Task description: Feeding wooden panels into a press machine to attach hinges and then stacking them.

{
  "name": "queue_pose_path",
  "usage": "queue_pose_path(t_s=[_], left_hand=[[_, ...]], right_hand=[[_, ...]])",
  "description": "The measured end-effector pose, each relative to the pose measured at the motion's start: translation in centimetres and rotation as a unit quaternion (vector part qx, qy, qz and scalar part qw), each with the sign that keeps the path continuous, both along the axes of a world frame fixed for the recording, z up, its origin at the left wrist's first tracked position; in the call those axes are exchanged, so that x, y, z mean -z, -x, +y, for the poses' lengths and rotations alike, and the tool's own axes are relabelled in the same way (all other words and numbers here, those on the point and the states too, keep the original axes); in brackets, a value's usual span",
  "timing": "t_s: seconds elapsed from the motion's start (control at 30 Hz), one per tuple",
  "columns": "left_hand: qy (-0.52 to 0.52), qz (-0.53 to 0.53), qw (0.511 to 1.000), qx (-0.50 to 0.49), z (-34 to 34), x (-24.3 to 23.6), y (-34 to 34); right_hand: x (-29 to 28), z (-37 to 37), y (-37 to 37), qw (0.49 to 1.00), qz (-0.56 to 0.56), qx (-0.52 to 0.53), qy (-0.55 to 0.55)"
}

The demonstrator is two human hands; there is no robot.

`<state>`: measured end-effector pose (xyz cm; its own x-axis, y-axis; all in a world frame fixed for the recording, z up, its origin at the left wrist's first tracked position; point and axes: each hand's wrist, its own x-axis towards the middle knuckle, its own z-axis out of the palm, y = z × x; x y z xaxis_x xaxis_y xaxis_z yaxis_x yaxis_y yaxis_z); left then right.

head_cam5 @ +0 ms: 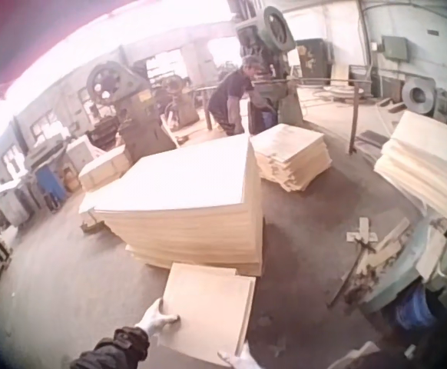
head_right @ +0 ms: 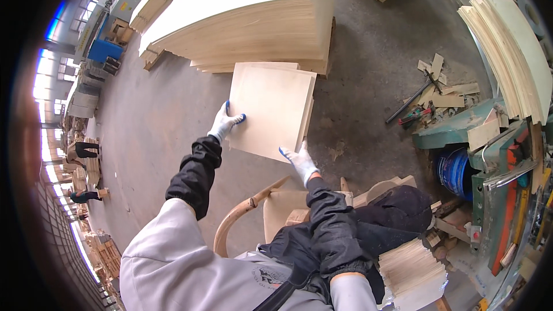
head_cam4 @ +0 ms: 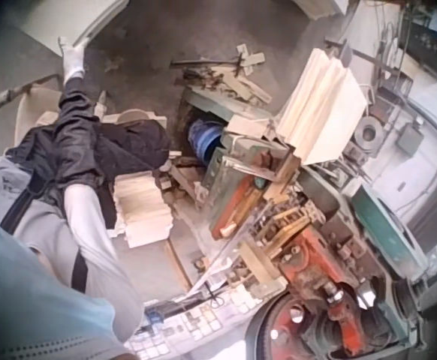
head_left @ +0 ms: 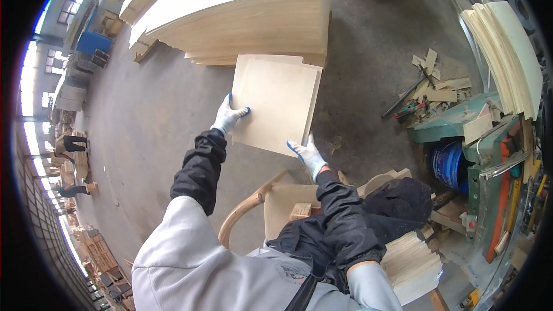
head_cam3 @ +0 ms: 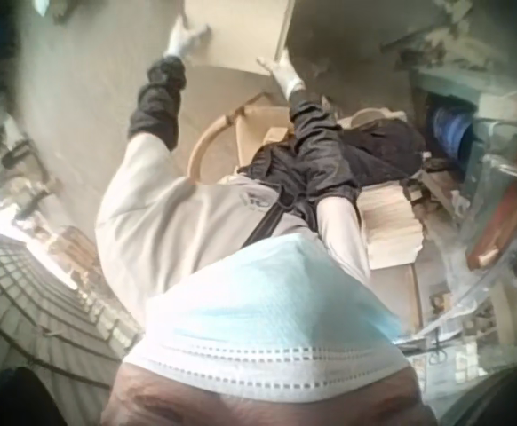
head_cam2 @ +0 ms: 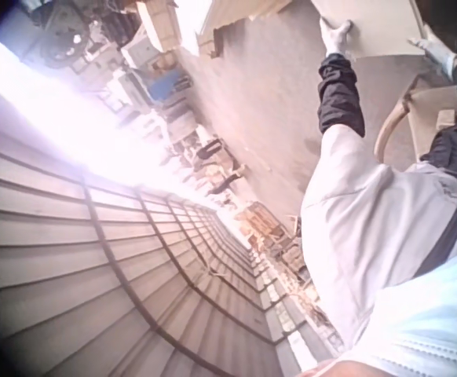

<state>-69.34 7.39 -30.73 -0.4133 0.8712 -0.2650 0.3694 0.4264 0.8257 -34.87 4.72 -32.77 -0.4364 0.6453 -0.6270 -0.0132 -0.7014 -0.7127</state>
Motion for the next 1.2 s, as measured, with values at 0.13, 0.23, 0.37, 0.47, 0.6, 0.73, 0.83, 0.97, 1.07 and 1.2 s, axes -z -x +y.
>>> queue_pose_path(t_s=[0.13, 0.23, 0.37, 0.47, 0.6, 0.73, 0.83, 0.97, 1.07, 1.2], left_hand=[[-0.032, -0.067, 0.997, -0.027, -0.4, 1.5, -5.0], [0.007, -0.194, 0.978, -0.07, -3.1, 1.5, -6.8], [0.165, -0.141, 0.975, -0.057, -4.1, -0.3, -12.5], [0.153, -0.029, 0.983, -0.096, -8.0, 1.7, -10.4], [0.076, -0.136, 0.974, -0.168, -8.2, 2.5, -13.4], [0.078, -0.21, 0.974, -0.013, -4.8, 0.3, -11.7], [0.046, -0.159, 0.986, -0.01, -4.3, -0.9, -13.7], [-0.046, -0.299, 0.948, -0.095, -5.8, -5.6, -14.9], [-0.104, -0.356, 0.928, 0.019, -3.4, -11.7, -17.9], [-0.169, -0.355, 0.911, 0.12, 4.5, -24.5, -26.7]], right_hand=[[3.6, 0.3, -3.3, 0.998, 0.047, 0.042, -0.016], [3.5, -0.7, -3.8, 0.988, -0.091, 0.056, -0.108], [5.9, 1.6, -10.3, 0.979, -0.162, 0.062, -0.105], [0.7, 0.5, -8.9, 0.995, -0.089, 0.006, -0.04], [-1.0, 0.3, -10.0, 0.997, -0.051, -0.028, 0.06], [3.0, 0.2, -11.0, 0.983, -0.113, -0.057, -0.131], [1.6, -0.4, -12.7, 0.969, -0.033, 0.044, -0.242], [-6.6, -3.1, -13.5, 0.962, -0.009, 0.175, -0.208], [-15.3, -4.3, -17.3, 0.882, -0.132, 0.185, -0.413], [-26.6, -2.2, -22.6, 0.754, -0.167, 0.298, -0.561]])
